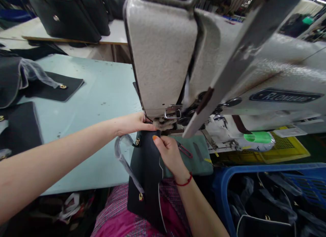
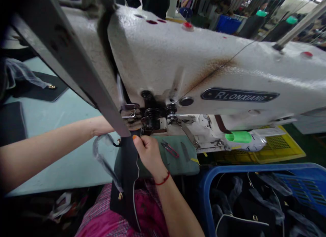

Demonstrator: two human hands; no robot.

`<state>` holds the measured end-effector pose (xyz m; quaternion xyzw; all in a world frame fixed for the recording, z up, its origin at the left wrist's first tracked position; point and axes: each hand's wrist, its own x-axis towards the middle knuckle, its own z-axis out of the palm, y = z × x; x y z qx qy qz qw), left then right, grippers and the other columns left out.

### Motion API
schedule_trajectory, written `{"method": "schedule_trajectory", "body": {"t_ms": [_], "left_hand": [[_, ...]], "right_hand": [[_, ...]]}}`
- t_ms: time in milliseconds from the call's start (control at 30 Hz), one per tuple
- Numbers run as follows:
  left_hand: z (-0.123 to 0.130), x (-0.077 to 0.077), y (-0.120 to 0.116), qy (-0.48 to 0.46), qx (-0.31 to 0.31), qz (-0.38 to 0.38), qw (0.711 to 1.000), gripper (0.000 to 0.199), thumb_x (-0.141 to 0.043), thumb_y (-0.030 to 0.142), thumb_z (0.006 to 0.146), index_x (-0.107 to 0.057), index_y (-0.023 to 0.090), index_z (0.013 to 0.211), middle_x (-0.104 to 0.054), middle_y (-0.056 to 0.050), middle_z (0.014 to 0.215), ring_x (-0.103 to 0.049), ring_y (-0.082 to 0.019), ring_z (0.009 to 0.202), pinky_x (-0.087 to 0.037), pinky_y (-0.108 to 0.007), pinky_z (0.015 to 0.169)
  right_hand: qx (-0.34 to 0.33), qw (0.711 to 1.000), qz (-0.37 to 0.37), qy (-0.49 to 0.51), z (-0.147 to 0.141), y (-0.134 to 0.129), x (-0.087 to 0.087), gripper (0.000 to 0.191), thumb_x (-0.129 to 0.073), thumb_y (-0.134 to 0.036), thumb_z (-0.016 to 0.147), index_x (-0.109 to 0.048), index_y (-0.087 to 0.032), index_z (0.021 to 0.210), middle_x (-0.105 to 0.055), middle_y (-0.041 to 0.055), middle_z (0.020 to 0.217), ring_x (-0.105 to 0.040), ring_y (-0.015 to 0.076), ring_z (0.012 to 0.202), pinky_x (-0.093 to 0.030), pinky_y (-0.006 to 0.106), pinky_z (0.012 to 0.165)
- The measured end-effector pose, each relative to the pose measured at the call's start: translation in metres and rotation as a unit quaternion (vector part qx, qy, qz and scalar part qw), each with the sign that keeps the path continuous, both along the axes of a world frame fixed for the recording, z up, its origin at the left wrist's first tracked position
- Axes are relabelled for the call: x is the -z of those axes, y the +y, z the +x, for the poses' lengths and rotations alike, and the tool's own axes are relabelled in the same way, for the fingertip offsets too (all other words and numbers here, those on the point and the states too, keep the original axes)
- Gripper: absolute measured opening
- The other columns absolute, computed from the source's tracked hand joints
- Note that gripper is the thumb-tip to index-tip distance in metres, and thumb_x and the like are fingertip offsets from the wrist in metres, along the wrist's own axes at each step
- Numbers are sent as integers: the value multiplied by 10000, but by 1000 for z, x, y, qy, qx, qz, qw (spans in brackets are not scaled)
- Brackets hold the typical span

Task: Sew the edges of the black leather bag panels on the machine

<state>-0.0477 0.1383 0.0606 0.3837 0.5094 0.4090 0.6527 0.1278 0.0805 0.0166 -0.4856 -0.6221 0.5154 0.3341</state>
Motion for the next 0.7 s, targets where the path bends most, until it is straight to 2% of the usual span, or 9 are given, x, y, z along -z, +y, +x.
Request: {"method": "schedule_trajectory", "body": {"t_ms": [67,100,233,333,433,467,500,600,700], "left_hand": [[2,3,-2,4,89,1,996,259,-786,1,569,-757,156,774,-764,-58,838,-724,-220,808,-578,-315,767],[3,3,-3,7,106,8,994,234,-785,36,605,-761,163,800,-766,-52,872,-719,-212,850,-568,-291,790],[-5,4,-5,50,88,43,994,223,-802,97,629,-764,154,842,-760,-48,910,-695,-216,919,-536,-240,798],[-29,17,-21,173,20,114,978,190,-738,150,739,-757,149,928,-753,-39,949,-660,-184,909,-493,-234,846],[-52,44,-60,348,-120,177,913,275,-603,239,871,-679,193,1131,-689,-38,1142,-604,-177,984,-436,-275,943],[-55,54,-77,378,-142,175,898,292,-610,261,865,-657,214,1149,-659,-42,1179,-592,-196,1010,-435,-296,950],[-55,64,-94,376,-132,165,902,313,-638,275,844,-643,235,1154,-639,-47,1201,-586,-221,1041,-434,-322,968],[-38,86,-131,276,-92,106,951,454,-743,295,739,-623,262,1176,-630,-76,1243,-583,-296,1138,-467,-372,971],[-9,89,-136,129,-83,19,988,575,-858,347,553,-666,222,1080,-669,-121,1204,-610,-347,1125,-529,-389,902]], "right_hand": [[-23,1000,-14,9,6,6,-3,440,-481,-434,900,-310,-191,575,-277,-34,583,-276,78,550,-206,219,483],[-35,999,-18,13,9,9,-5,436,-489,-431,898,-325,-189,576,-288,-33,585,-283,79,554,-216,212,483],[-93,995,-18,5,22,13,-18,406,-523,-393,888,-390,-181,569,-322,-31,581,-308,84,560,-240,192,472],[-127,992,-26,-11,35,1,-28,363,-531,-351,893,-422,-178,593,-343,-33,594,-314,85,568,-233,189,468],[-115,992,-44,-28,45,-24,-30,363,-550,-315,892,-383,-179,600,-305,-42,602,-286,80,572,-206,200,476],[-102,993,-54,-27,46,-33,-28,370,-558,-313,888,-368,-180,600,-295,-44,604,-281,80,575,-207,204,482],[-84,994,-66,-19,46,-43,-25,369,-563,-317,885,-367,-180,604,-301,-44,608,-287,81,580,-219,205,490],[-20,992,-119,41,36,-66,-12,307,-568,-367,872,-457,-176,659,-399,-33,634,-344,92,593,-287,202,514],[40,983,-155,84,24,-81,0,271,-581,-408,857,-551,-166,739,-497,-15,663,-408,105,594,-337,201,514]]}}
